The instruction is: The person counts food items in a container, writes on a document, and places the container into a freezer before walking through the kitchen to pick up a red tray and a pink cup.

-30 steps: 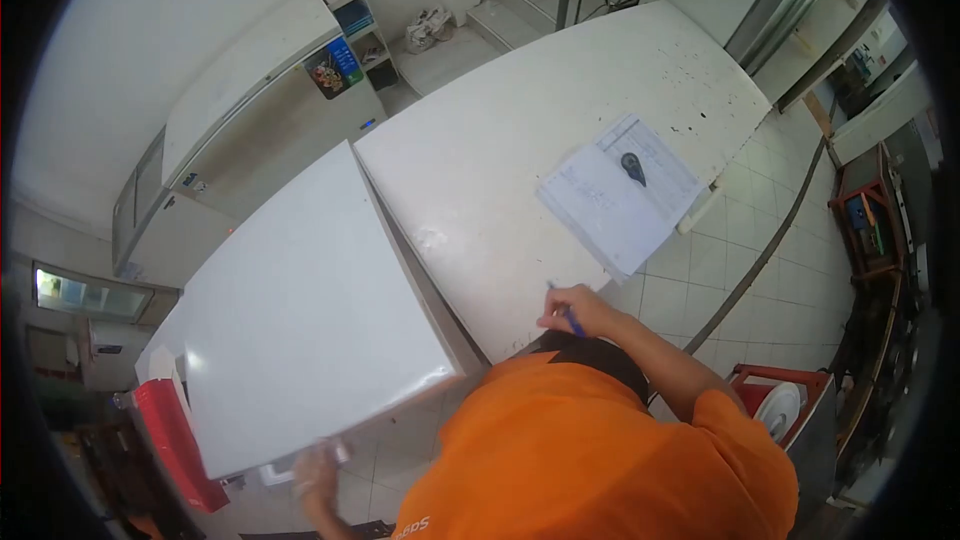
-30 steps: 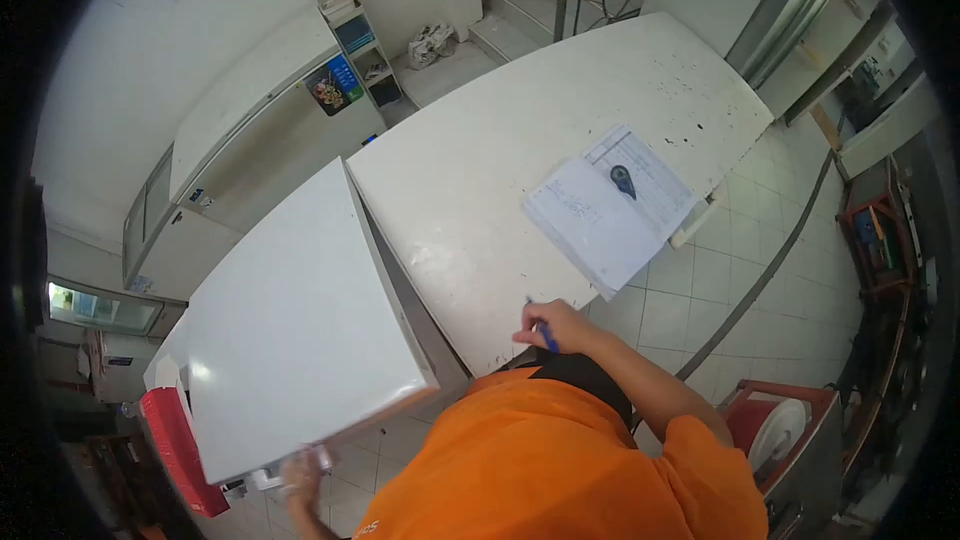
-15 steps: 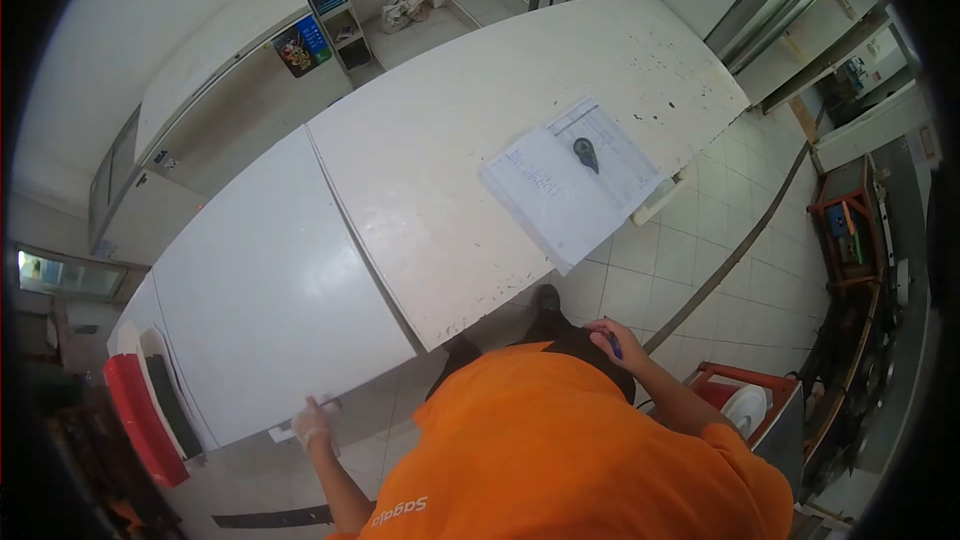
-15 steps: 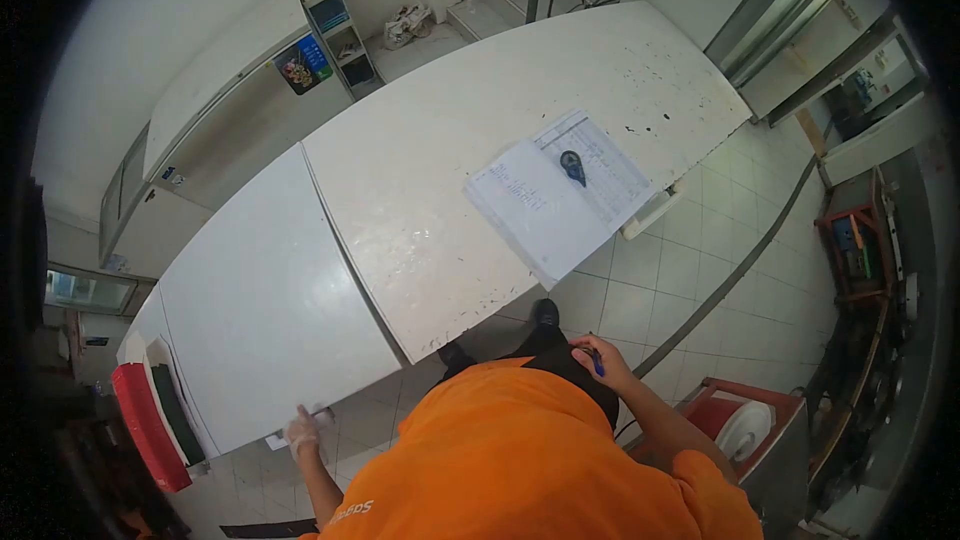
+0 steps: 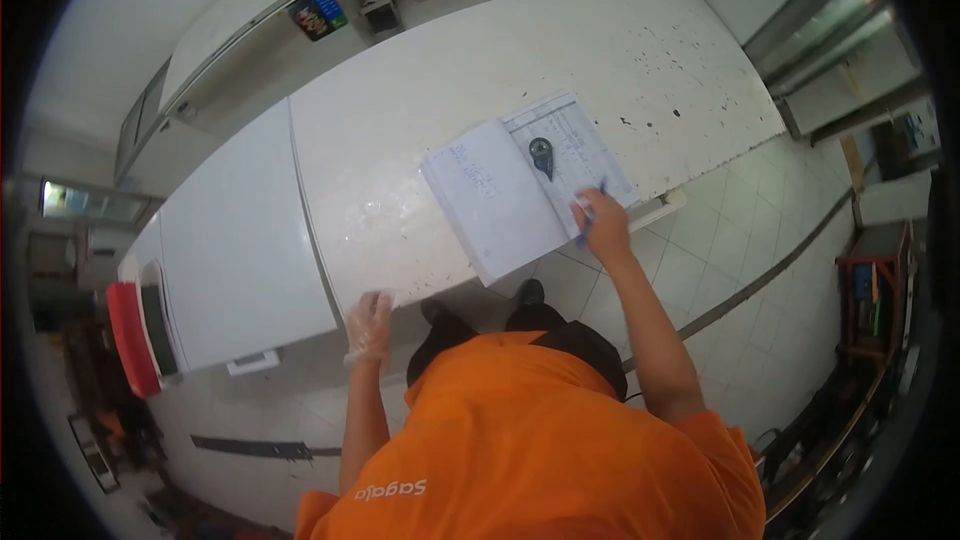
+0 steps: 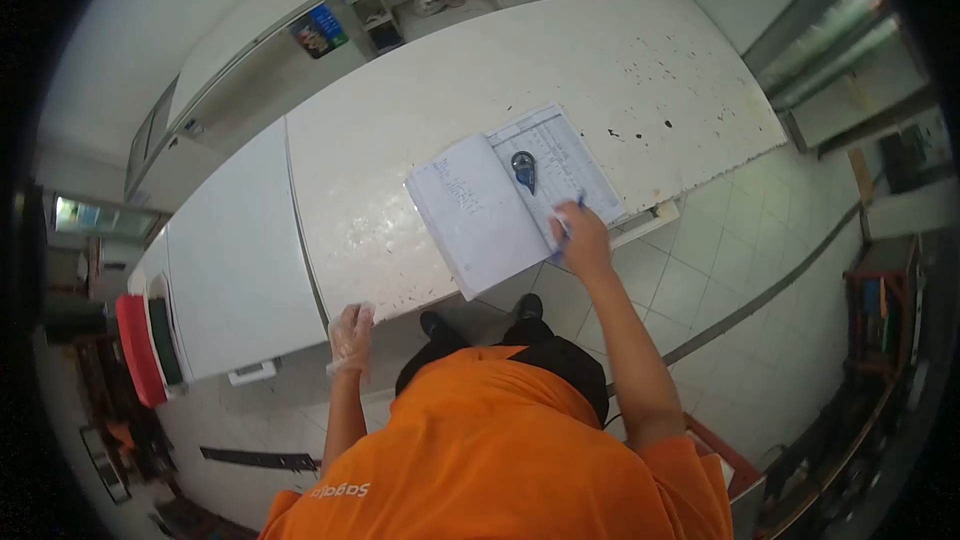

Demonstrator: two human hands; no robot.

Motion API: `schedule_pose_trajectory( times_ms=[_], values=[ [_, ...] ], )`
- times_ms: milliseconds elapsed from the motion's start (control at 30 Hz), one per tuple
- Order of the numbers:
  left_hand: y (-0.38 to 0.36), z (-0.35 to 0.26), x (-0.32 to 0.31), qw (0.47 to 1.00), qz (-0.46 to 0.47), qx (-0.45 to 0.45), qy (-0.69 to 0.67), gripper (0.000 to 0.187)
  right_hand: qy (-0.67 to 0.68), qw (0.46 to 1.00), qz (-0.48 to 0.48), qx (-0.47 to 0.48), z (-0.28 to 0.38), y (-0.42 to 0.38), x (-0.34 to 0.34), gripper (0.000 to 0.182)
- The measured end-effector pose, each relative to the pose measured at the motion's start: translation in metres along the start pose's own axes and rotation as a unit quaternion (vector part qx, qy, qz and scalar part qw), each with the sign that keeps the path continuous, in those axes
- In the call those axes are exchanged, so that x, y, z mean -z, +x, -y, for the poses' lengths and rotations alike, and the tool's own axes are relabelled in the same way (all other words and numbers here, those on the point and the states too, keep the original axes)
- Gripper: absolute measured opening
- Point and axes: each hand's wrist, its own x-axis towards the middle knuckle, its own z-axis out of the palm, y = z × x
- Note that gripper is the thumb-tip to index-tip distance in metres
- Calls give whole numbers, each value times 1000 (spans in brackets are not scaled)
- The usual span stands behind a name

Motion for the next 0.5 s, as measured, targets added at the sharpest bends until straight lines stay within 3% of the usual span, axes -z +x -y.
schedule_pose_trajectory(
  times_ms=[33,200,300,400,467,500],
  values=[
    [-7,-10,-2,1000,-6,2,-9,42,-11,999,-30,43,3,22,-18,19],
    [-47,-11,15,996,-55,21,-64,40,-97,990,18,101,7,84,-67,19],
    [-76,26,18,995,-93,24,19,39,-125,984,58,112,-2,99,-71,17],
    [-118,89,-15,972,-158,129,-121,39,-132,982,76,111,-30,121,-79,13],
    [-145,110,-35,908,-208,286,-224,39,-131,982,66,122,-39,153,-89,12],
    [-158,112,-42,904,-217,288,-228,39,-150,980,51,124,-41,170,-95,11]
  ],
)
